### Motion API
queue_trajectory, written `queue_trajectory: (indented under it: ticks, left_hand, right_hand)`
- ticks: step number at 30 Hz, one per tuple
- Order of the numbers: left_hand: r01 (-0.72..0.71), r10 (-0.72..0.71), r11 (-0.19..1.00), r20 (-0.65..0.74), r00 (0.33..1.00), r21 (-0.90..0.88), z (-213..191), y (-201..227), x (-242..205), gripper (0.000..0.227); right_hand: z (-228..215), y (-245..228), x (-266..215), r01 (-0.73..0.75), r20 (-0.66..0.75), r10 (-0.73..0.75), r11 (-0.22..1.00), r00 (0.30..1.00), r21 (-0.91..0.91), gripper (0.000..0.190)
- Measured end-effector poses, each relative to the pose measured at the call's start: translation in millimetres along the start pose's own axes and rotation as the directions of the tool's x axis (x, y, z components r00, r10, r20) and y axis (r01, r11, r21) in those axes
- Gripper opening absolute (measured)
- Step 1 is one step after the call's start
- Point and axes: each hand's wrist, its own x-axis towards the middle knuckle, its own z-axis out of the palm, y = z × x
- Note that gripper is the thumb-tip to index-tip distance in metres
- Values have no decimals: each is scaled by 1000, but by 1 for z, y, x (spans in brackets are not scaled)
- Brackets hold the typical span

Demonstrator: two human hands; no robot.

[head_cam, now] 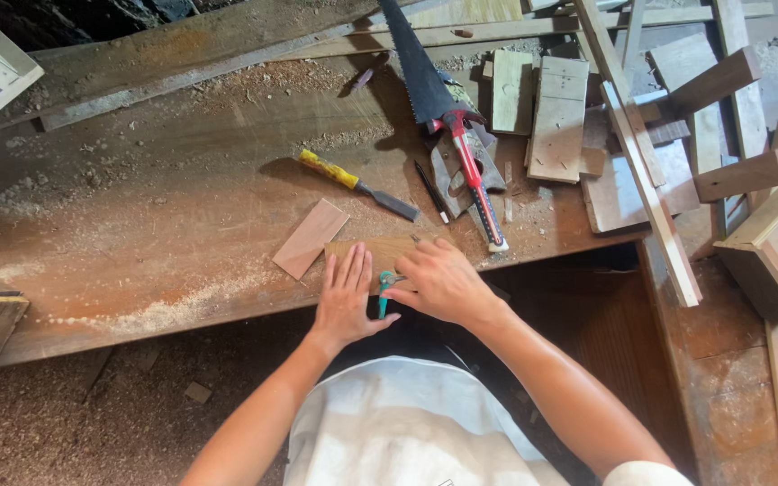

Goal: The person uses a chisel and hammer to carve a small wooden block on a workbench. They repeatedly position the chisel, strike it with the hammer, and remove wood shavings. The person also uses a hand saw to cut the wood and a marking tool to draw lines on the block.

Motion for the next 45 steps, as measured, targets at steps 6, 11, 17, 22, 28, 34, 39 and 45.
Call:
queue_trajectory:
  ticks: [6,11,17,22,28,34,39,45]
  left_hand:
    - [202,-212,969,58,976,144,29,20,-2,96]
    - [269,-259,962,-168,951,41,54,28,-9,80]
    - [347,-331,938,-326,885,-10,80,34,-14,68]
    - [383,-376,923,-322,869,-45,87,40,-20,68]
    - [384,-384,921,-347,856,-72,90,41,-15,67]
    - [398,-401,914,-344,849,-80,92,45,-22,66]
    - [373,-386,922,-324,864,-102,86,41,-15,69]
    - [396,-399,916,-280,873,-69,70,46,-15,65]
  right_hand:
    - [22,-6,3,-50,-46,48,998,998,-32,41]
    - [25,-5,2,-86,-15,85,996,996,-16,42]
    - [28,-8,1,-139,-18,138,989,990,-47,42]
    - [37,-13,-4,-165,-99,160,985,982,-51,42]
    - [42,-16,-4,-227,-124,216,970,969,-86,44]
    - [41,-18,-6,-223,-137,218,975,966,-20,44]
    - [17,-17,0,-209,-46,215,972,975,109,41]
    - [-3,11,5,-59,35,48,862,998,503,32]
